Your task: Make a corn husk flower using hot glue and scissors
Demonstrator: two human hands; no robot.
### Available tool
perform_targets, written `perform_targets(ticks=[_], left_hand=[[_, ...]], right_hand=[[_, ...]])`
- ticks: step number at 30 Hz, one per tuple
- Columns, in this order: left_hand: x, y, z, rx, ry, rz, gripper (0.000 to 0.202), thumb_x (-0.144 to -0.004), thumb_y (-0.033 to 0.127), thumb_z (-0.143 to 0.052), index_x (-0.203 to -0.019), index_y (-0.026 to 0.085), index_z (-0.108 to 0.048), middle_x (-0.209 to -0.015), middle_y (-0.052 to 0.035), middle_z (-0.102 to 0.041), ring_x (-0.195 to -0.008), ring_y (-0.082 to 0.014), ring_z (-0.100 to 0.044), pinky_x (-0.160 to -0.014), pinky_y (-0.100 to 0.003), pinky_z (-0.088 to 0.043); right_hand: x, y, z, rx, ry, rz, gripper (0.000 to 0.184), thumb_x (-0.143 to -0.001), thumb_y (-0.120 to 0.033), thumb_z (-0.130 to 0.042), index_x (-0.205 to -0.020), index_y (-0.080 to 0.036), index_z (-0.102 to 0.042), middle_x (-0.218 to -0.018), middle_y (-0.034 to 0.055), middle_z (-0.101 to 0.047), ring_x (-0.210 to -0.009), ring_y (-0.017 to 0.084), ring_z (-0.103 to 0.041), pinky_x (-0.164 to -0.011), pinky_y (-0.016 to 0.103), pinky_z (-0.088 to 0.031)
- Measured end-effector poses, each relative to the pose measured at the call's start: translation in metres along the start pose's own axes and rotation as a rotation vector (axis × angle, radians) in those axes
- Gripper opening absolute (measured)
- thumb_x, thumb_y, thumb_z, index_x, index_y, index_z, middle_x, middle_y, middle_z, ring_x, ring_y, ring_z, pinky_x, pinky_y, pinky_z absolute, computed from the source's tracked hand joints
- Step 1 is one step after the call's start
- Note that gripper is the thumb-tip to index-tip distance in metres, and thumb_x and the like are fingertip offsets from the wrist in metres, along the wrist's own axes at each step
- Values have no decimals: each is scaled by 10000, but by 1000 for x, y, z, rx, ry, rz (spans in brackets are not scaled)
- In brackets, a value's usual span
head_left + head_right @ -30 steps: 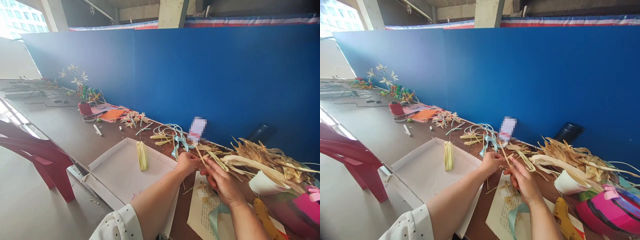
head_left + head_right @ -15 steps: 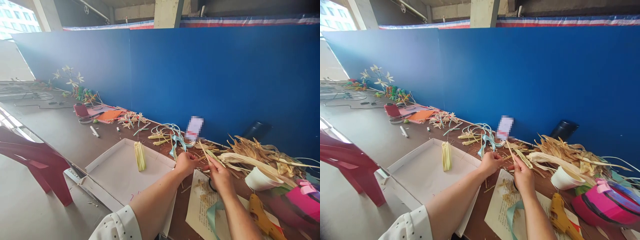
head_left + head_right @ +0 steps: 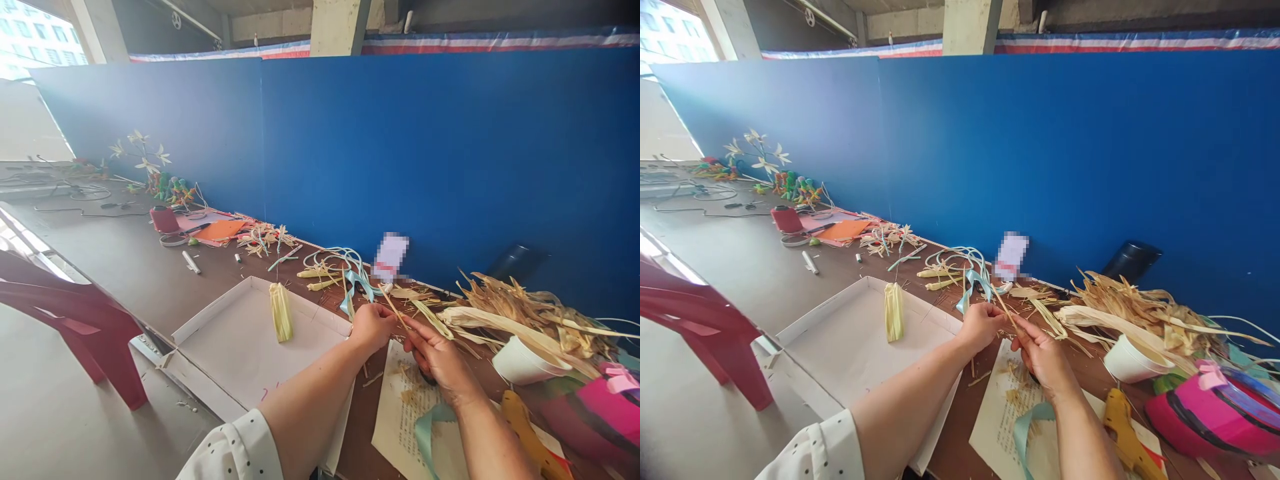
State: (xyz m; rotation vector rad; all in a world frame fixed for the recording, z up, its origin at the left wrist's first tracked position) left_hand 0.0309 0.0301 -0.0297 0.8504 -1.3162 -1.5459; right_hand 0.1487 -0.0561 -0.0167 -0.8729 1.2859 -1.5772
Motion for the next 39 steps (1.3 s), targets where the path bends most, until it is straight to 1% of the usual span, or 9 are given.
perform_targets(ticks=[3, 8, 11, 14, 21, 25, 29, 32, 39], left_hand=[[0, -1, 0, -10, -5, 23, 194, -692, 306, -641, -758, 129, -684, -558, 16, -563, -509, -76, -449, -480, -192, -322], [4, 5, 1, 34, -18, 90, 175, -649, 275, -675, -741, 127, -676, -522, 25, -533, -457, -66, -406, -442, -196, -282], [6, 7, 2, 101, -35, 124, 166, -649, 273, -685, -727, 127, -670, -474, 39, -487, -425, -62, -372, -426, -199, -269], [4, 7, 1, 185, -69, 152, 175, -676, 290, -673, -737, 126, -666, -439, 52, -442, -397, -59, -346, -413, -201, -261], [4, 9, 2, 76, -36, 22, 166, -697, 306, -654, -744, 151, -688, -547, 25, -559, -468, -68, -422, -471, -205, -314], [13, 18, 2, -92, 22, -200, 139, -741, 279, -593, -743, 187, -696, -681, 8, -638, -620, -104, -527, -585, -219, -381], [21, 27, 4, -197, 70, -388, 133, -757, 242, -573, -739, 187, -692, -795, -16, -649, -740, -129, -553, -694, -234, -409], [23, 29, 3, -230, 53, -435, 141, -768, 246, -563, -740, 188, -688, -777, -19, -640, -742, -136, -549, -689, -237, -408], [24, 28, -2, -241, -3, -480, 149, -764, 260, -555, -737, 187, -681, -776, -17, -630, -749, -138, -556, -705, -237, -418]], right_hand=[[-8, 6, 3, 229, -1, 54, 466, -764, -503, -565, -1179, -303, -632, -601, -10, -572, -421, 105, -368, -408, 248, -289], [-9, 5, 12, 497, 212, 145, 399, -817, -430, -469, -1159, -325, -644, -643, -4, -620, -506, 161, -484, -540, 311, -388], [-9, 8, 22, 473, 361, 125, 441, -807, -420, -461, -1196, -291, -622, -676, 10, -647, -516, 171, -497, -549, 321, -393], [-10, 17, 32, 227, 449, 81, 548, -778, -479, -504, -1277, -258, -551, -726, 33, -665, -455, 148, -440, -453, 296, -351], [-9, 9, 23, -289, 375, 19, 576, -688, -507, -653, -1207, -270, -574, -873, 32, -657, -441, 74, -315, -373, 233, -175], [-3, -5, 20, -266, 342, 31, 434, -663, -498, -668, -1019, -249, -649, -867, 22, -638, -451, 78, -313, -383, 250, -147], [-3, -5, 19, -273, 282, 36, 352, -634, -418, -715, -948, -279, -638, -608, -33, -488, -453, 101, -290, -399, 260, -136], [-4, 0, 18, -287, 256, 16, 331, -649, -388, -722, -954, -293, -634, -533, -51, -364, -455, 113, -269, -405, 269, -127], [-5, 0, 15, -297, 274, 45, 260, -621, -417, -743, -784, -267, -607, -487, -62, -339, -426, 96, -239, -376, 254, -130]])
Point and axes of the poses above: each hand's wrist, its own x-axis away from the middle knuckle, its own z-axis out of the back of the hand, y = z × x, the point moved 3 cm from there along -x, towards the middle knuckle
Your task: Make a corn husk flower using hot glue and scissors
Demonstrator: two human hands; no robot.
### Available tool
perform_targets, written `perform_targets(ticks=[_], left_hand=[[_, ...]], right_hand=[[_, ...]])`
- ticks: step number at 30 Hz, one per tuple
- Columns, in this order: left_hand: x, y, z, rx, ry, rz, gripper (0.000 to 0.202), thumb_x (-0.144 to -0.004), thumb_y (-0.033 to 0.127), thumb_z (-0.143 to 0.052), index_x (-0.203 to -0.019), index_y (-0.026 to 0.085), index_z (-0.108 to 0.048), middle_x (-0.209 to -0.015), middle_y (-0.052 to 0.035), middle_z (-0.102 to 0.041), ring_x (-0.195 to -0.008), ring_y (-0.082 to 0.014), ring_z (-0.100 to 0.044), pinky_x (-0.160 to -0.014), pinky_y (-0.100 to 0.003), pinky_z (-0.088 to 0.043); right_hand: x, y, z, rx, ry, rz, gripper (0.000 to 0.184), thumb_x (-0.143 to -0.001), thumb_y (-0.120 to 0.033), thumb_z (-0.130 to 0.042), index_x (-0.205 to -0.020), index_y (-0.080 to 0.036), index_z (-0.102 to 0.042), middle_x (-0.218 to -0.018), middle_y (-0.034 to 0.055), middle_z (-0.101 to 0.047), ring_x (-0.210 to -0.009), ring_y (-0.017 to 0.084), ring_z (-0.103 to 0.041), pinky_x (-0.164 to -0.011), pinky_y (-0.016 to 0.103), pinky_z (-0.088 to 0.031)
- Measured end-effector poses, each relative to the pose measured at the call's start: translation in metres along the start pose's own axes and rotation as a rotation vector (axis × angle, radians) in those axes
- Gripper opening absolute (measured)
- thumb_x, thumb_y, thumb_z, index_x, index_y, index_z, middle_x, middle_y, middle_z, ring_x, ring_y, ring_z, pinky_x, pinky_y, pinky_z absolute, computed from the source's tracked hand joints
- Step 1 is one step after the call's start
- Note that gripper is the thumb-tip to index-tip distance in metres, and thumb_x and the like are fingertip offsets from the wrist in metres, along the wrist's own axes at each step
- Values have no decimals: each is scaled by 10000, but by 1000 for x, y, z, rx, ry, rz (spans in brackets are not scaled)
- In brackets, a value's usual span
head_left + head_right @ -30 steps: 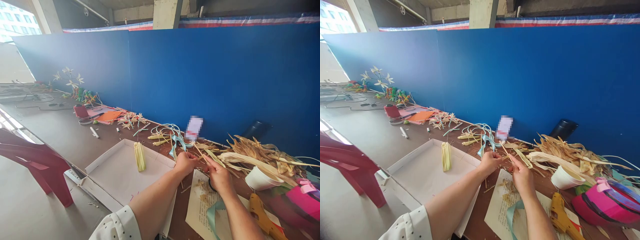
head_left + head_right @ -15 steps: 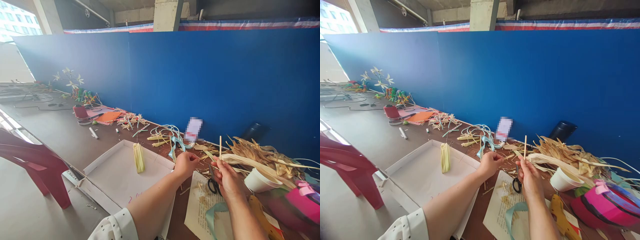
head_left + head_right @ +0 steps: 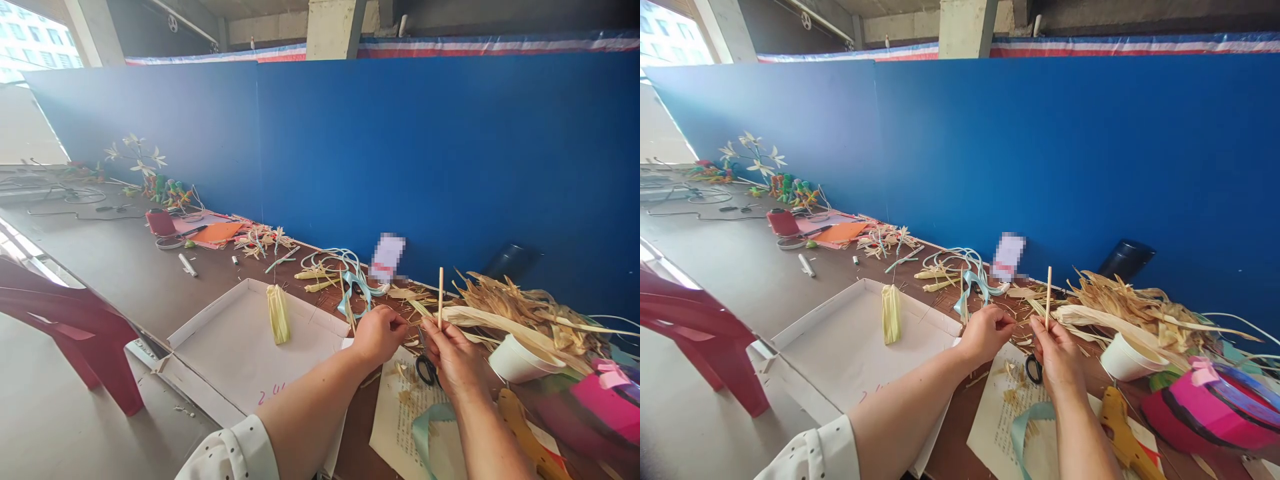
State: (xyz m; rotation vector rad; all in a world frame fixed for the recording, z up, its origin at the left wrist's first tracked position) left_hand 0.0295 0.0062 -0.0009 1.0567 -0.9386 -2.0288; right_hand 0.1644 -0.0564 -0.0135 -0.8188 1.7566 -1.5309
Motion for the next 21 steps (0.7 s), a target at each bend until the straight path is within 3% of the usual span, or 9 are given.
perform_targets(ticks=[7, 11, 18, 21], left_hand=[[-1, -2, 0, 23, 0, 8, 143, -739, 247, -549, -726, 186, -677, -778, -16, -635, -745, -139, -558, -699, -243, -417], [-1, -3, 0, 75, -33, 89, 160, -721, 308, -575, -721, 188, -681, -756, -8, -642, -698, -130, -547, -651, -239, -408], [-2, -13, -7, 318, -177, 332, 260, -718, 385, -592, -818, 167, -692, -649, -3, -608, -540, -103, -509, -516, -220, -403], [-5, -18, -10, 490, -148, 380, 369, -766, 462, -542, -886, 143, -686, -711, -32, -625, -551, -104, -527, -523, -227, -442]], right_hand=[[-3, 3, 4, -93, 56, 0, 265, -582, -373, -773, -774, -243, -646, -642, -42, -540, -441, 60, -278, -352, 215, -138], [-2, 2, 6, -26, 60, 21, 256, -623, -412, -730, -789, -234, -649, -726, -15, -602, -433, 69, -291, -350, 235, -148], [-6, 8, 8, -12, 49, 0, 255, -648, -424, -718, -797, -234, -635, -622, -27, -550, -428, 79, -269, -374, 247, -133], [-7, 11, 8, 6, 41, -31, 279, -629, -431, -736, -809, -242, -638, -547, -42, -486, -424, 86, -271, -376, 250, -142]])
Point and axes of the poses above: each hand's wrist, its own x-axis away from the middle knuckle, its own z-axis out of the back of the hand, y = z × x, the point moved 3 cm from there along -x, towards the middle knuckle
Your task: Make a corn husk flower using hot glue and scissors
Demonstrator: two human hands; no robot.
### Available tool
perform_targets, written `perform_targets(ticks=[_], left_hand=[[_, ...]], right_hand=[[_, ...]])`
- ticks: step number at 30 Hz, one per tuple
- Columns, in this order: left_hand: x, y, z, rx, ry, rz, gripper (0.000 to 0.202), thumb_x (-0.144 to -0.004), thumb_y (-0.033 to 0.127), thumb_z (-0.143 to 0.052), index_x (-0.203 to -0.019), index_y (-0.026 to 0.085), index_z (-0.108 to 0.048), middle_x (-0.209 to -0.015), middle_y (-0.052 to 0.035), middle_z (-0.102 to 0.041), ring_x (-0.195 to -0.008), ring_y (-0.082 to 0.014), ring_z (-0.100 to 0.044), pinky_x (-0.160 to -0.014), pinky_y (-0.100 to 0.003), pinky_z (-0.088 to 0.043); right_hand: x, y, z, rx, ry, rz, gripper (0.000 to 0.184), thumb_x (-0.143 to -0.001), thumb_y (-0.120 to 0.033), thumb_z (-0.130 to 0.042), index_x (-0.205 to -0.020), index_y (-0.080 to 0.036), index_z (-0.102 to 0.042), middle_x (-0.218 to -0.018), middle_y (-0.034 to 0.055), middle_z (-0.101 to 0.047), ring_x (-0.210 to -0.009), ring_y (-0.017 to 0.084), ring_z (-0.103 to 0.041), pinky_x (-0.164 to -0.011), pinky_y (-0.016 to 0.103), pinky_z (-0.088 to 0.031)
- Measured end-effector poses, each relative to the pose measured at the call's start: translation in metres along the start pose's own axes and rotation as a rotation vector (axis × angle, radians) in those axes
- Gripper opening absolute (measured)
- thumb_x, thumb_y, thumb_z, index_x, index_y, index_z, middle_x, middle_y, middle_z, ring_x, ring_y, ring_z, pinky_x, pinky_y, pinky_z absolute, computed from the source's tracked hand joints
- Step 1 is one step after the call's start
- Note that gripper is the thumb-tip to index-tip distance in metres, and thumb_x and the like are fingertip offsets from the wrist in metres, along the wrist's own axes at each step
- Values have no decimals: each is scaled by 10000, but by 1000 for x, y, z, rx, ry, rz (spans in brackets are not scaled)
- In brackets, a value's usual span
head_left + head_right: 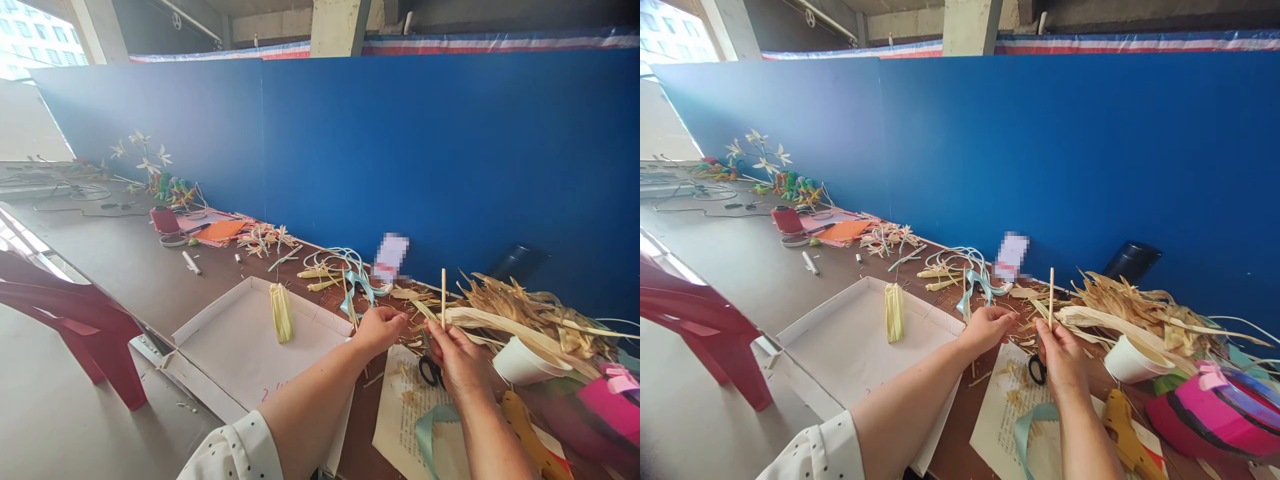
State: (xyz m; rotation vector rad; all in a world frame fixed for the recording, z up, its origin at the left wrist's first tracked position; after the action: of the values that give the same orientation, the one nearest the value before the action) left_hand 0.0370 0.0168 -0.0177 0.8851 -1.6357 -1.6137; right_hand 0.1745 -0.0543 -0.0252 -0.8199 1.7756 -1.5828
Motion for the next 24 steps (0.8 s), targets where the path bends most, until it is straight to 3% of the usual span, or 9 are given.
perform_targets(ticks=[5, 9, 12, 17, 20, 24], left_hand=[[-2, -2, 1, 122, -6, 4, 477, -731, 569, -571, -830, 115, -679, -699, -43, -617, -594, -96, -531, -571, -215, -456], [2, -2, 1, 42, -59, 17, 430, -589, 511, -730, -788, 133, -675, -629, 1, -585, -527, -70, -473, -524, -197, -406], [3, 2, 5, 16, -53, 48, 337, -591, 428, -749, -731, 135, -662, -543, 27, -532, -476, -58, -426, -480, -190, -358], [-2, 15, 27, 132, 150, 40, 190, -685, 319, -672, -680, 133, -632, -551, 26, -524, -461, -48, -414, -462, -179, -334], [-4, 19, 39, 190, 293, -10, 195, -704, 324, -646, -658, 137, -614, -543, 30, -508, -456, -46, -399, -462, -177, -336], [-4, 19, 41, 193, 340, -39, 193, -707, 328, -641, -667, 141, -615, -522, 38, -490, -445, -47, -383, -455, -178, -334]], right_hand=[[0, 3, -1, 76, -74, 6, 278, -648, -451, -715, -819, -247, -635, -477, -62, -368, -408, 93, -259, -372, 254, -140], [0, 6, -2, 152, -122, 42, 317, -679, -446, -684, -925, -248, -655, -475, -61, -375, -412, 101, -284, -375, 247, -163], [1, 8, -2, 212, -138, 41, 379, -693, -465, -663, -1005, -250, -666, -477, -51, -427, -413, 111, -312, -375, 248, -189], [-4, 3, 7, 433, 1, 139, 507, -735, -567, -550, -1118, -250, -649, -820, 39, -676, -531, 154, -502, -442, 266, -350], [-9, 0, 14, 760, 111, 209, 526, -735, -581, -494, -1081, -229, -677, -934, 79, -697, -777, 247, -614, -632, 331, -453], [-13, 4, 15, 986, 127, 209, 478, -723, -479, -475, -1062, -221, -692, -926, 90, -701, -892, 294, -623, -773, 403, -443]])
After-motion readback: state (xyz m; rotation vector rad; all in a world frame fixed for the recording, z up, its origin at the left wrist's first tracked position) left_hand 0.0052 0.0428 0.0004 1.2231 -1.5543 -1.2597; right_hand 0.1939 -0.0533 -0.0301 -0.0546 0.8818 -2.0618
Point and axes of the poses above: each hand's wrist, its own x-axis away from the middle knuckle, its own z-axis out of the back of the hand, y = z × x, the point moved 3 cm from there along -x, towards the middle knuckle
